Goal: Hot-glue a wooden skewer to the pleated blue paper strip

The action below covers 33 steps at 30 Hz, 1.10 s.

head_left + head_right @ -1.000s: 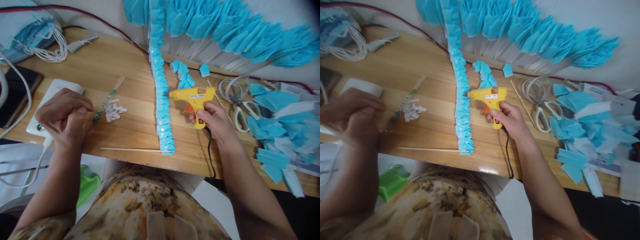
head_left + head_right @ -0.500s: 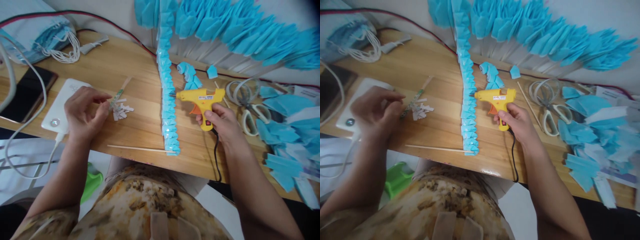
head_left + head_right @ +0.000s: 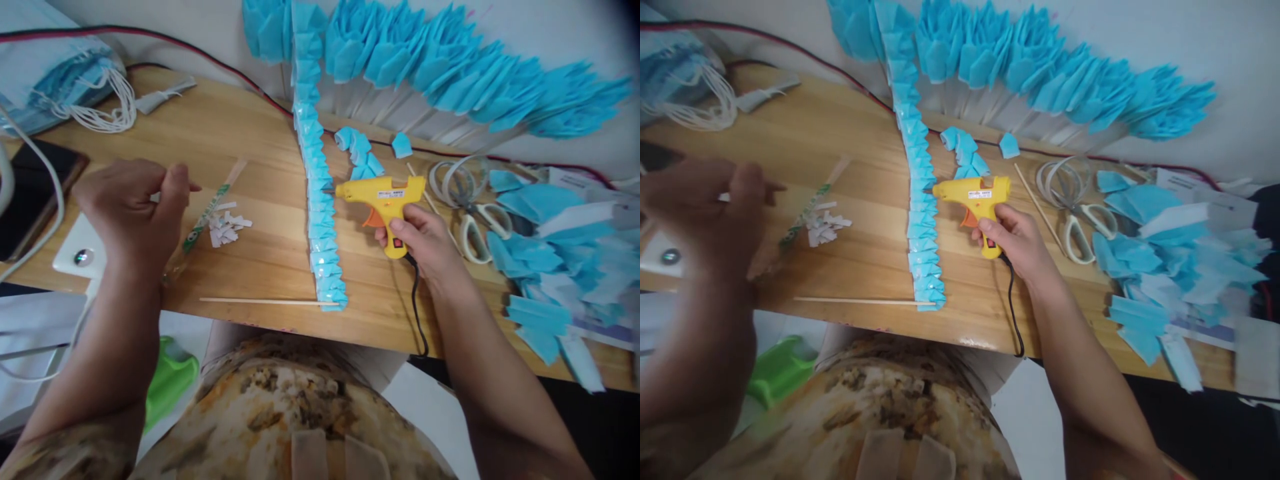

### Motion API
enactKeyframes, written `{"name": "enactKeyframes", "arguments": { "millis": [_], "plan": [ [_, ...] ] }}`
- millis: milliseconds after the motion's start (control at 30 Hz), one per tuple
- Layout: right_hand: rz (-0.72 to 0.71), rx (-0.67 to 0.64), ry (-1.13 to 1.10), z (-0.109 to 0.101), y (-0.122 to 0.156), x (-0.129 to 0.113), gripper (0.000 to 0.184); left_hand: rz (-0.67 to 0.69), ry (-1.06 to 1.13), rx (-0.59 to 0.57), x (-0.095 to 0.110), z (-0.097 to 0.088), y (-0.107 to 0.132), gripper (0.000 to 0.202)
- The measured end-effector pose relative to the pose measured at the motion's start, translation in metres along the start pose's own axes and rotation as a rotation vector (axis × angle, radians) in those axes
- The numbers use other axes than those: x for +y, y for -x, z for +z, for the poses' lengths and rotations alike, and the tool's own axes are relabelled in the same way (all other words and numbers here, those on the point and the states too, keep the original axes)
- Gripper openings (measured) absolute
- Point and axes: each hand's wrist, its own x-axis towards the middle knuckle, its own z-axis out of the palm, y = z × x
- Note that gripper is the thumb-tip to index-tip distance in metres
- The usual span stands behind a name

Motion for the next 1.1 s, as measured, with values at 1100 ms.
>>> {"name": "enactKeyframes", "arguments": {
  "millis": [1100],
  "plan": [
    [-0.008,-0.015,0.000,0.0008,0.0000,-0.0018,0.055,-0.069,0.266,-0.046,-0.0010,-0.0008,0.0022,0.021]
  ]
}}
